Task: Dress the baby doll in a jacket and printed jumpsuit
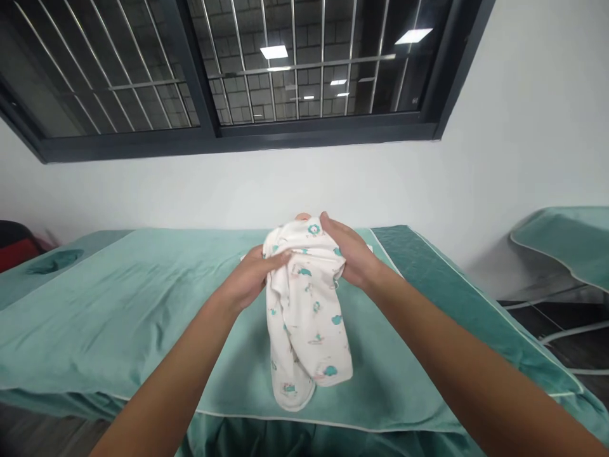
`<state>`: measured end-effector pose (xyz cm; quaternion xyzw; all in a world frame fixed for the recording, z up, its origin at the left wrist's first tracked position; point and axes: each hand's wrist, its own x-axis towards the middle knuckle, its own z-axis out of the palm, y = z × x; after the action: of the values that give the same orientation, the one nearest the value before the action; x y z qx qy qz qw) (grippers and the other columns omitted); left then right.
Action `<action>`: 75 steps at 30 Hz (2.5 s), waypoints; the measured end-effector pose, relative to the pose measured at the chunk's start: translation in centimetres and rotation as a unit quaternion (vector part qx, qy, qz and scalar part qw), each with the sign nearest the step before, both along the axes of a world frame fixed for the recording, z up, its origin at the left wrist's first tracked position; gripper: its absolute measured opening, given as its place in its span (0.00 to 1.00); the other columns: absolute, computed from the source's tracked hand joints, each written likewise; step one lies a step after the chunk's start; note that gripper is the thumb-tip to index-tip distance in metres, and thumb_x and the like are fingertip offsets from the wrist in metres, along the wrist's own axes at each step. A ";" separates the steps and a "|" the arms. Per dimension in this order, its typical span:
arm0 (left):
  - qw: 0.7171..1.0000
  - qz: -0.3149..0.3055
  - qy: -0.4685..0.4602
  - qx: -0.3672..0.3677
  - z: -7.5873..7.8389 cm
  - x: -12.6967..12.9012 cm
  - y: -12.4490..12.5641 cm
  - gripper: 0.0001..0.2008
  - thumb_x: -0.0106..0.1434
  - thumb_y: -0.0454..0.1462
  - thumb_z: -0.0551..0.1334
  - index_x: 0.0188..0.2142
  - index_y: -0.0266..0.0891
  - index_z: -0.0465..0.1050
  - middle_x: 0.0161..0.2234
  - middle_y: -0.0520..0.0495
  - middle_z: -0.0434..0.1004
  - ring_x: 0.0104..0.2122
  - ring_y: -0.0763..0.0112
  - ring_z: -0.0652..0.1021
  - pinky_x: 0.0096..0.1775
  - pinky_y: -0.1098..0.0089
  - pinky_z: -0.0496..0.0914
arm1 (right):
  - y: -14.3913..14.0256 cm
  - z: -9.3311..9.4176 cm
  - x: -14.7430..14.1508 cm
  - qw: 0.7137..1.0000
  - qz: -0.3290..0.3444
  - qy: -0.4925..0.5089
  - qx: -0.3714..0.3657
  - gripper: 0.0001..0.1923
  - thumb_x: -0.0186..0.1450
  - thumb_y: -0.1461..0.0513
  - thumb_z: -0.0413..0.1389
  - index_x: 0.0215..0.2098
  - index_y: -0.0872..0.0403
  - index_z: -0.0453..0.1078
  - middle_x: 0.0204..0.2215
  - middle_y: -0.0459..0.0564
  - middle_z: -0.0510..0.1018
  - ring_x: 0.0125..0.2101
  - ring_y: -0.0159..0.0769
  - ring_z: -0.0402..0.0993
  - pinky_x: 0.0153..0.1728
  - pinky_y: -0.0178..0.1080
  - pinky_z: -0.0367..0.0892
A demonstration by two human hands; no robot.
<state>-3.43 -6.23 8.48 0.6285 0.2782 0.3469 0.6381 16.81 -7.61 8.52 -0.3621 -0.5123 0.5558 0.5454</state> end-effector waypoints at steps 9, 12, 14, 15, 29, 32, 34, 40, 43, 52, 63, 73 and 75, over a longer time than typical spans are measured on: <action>0.991 0.000 -0.095 -0.098 -1.6 1.5 1.2 0.24 0.55 0.48 0.70 0.46 0.35 0.74 0.37 0.41 0.81 0.37 0.62 0.80 0.41 0.64 0.72 | 0.4 -1.9 -1.4 0.995 0.049 -0.085 -0.005 0.22 0.59 0.48 0.63 0.43 0.54 0.75 0.36 0.50 0.81 0.36 0.38 0.77 0.38 0.38 0.70; 0.990 -0.072 -0.054 -0.110 -2.5 1.1 1.3 0.26 0.50 0.45 0.73 0.46 0.35 0.75 0.39 0.40 0.81 0.38 0.60 0.80 0.43 0.63 0.72 | 1.3 -2.4 -1.5 1.000 -0.016 0.001 -0.017 0.20 0.60 0.47 0.62 0.41 0.53 0.75 0.35 0.49 0.81 0.36 0.38 0.77 0.36 0.37 0.71; 0.987 -0.107 -0.019 -0.118 -2.9 0.7 1.4 0.26 0.47 0.41 0.76 0.45 0.34 0.76 0.40 0.39 0.82 0.38 0.59 0.80 0.43 0.63 0.72 | 1.8 -2.8 -1.5 0.998 -0.026 0.043 -0.026 0.20 0.60 0.46 0.61 0.40 0.52 0.74 0.35 0.48 0.80 0.37 0.38 0.77 0.35 0.36 0.71; 0.986 -0.109 -0.015 -0.122 -3.1 0.6 1.5 0.26 0.46 0.39 0.76 0.44 0.34 0.76 0.39 0.39 0.82 0.38 0.59 0.80 0.42 0.63 0.72 | 2.0 -3.0 -1.6 0.997 -0.026 0.063 -0.030 0.20 0.61 0.46 0.61 0.40 0.52 0.74 0.35 0.48 0.80 0.37 0.38 0.77 0.36 0.36 0.71; 0.959 -0.019 -0.193 -0.205 -3.7 2.1 2.2 0.21 0.56 0.43 0.70 0.46 0.34 0.75 0.36 0.41 0.82 0.38 0.58 0.82 0.46 0.61 0.73 | 0.8 -4.2 -1.5 0.995 0.082 -0.036 -0.043 0.25 0.58 0.50 0.65 0.48 0.55 0.74 0.38 0.52 0.82 0.40 0.42 0.78 0.42 0.41 0.72; 0.967 -0.042 -0.152 -0.200 -4.1 1.9 2.0 0.21 0.58 0.46 0.68 0.46 0.35 0.74 0.38 0.41 0.82 0.37 0.62 0.81 0.43 0.64 0.73 | 1.3 -4.1 -1.8 0.998 0.007 0.047 -0.029 0.22 0.60 0.48 0.62 0.47 0.52 0.74 0.39 0.50 0.82 0.41 0.41 0.78 0.43 0.40 0.72; 0.974 -0.059 -0.121 -0.180 -4.3 1.6 2.1 0.21 0.56 0.45 0.70 0.45 0.34 0.75 0.38 0.40 0.81 0.35 0.63 0.81 0.40 0.65 0.73 | 1.7 -3.9 -1.8 0.996 -0.030 0.085 -0.029 0.20 0.60 0.48 0.62 0.45 0.51 0.73 0.40 0.49 0.81 0.42 0.41 0.78 0.44 0.40 0.72; 0.978 -0.035 -0.103 -0.180 -5.0 1.5 2.5 0.23 0.53 0.42 0.72 0.46 0.32 0.74 0.40 0.37 0.81 0.37 0.62 0.81 0.40 0.66 0.73 | 0.9 -3.9 -1.2 0.994 -0.060 0.078 -0.040 0.20 0.61 0.48 0.61 0.46 0.51 0.73 0.40 0.50 0.82 0.42 0.43 0.78 0.41 0.41 0.73; 0.973 0.016 -0.091 -0.212 -6.4 1.8 1.9 0.26 0.52 0.42 0.72 0.48 0.32 0.73 0.39 0.38 0.81 0.35 0.63 0.80 0.39 0.66 0.73 | -0.9 -5.6 -1.0 0.993 -0.043 0.048 -0.100 0.22 0.61 0.49 0.61 0.47 0.53 0.74 0.40 0.54 0.82 0.41 0.46 0.78 0.39 0.42 0.74; 0.983 -0.009 0.128 -0.128 -10.9 1.6 -2.6 0.16 0.55 0.39 0.65 0.44 0.37 0.76 0.38 0.44 0.81 0.39 0.60 0.79 0.42 0.63 0.71 | -8.8 -13.0 -1.9 0.962 -0.025 0.072 -0.263 0.25 0.60 0.47 0.62 0.46 0.57 0.76 0.36 0.57 0.82 0.39 0.49 0.80 0.40 0.45 0.74; 0.921 -0.018 0.362 0.145 -10.5 1.1 -3.2 0.09 0.59 0.37 0.56 0.36 0.38 0.72 0.41 0.43 0.78 0.40 0.59 0.75 0.42 0.64 0.67 | -9.5 -16.9 -2.2 0.969 -0.108 -0.071 -0.208 0.31 0.57 0.40 0.58 0.45 0.56 0.75 0.40 0.56 0.82 0.44 0.54 0.77 0.45 0.50 0.71; 0.896 -0.034 0.405 0.180 -10.2 1.7 -3.3 0.07 0.61 0.38 0.55 0.36 0.39 0.68 0.39 0.40 0.76 0.39 0.56 0.75 0.38 0.63 0.65 | -8.4 -17.6 -1.4 0.948 -0.179 -0.249 -0.079 0.26 0.65 0.42 0.50 0.46 0.51 0.73 0.43 0.54 0.81 0.44 0.52 0.75 0.47 0.47 0.67; 0.913 -0.044 0.373 0.158 -10.0 1.6 -3.1 0.07 0.61 0.39 0.55 0.36 0.39 0.69 0.40 0.42 0.77 0.39 0.57 0.75 0.39 0.63 0.66 | -8.4 -17.8 -1.4 0.948 -0.188 -0.243 -0.078 0.26 0.63 0.41 0.52 0.45 0.51 0.74 0.41 0.53 0.81 0.44 0.53 0.75 0.46 0.47 0.68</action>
<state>-1.87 -9.33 -1.57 0.8166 0.4091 0.0983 0.3952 15.46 -16.03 -9.28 -0.6175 -0.5071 0.3764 0.4688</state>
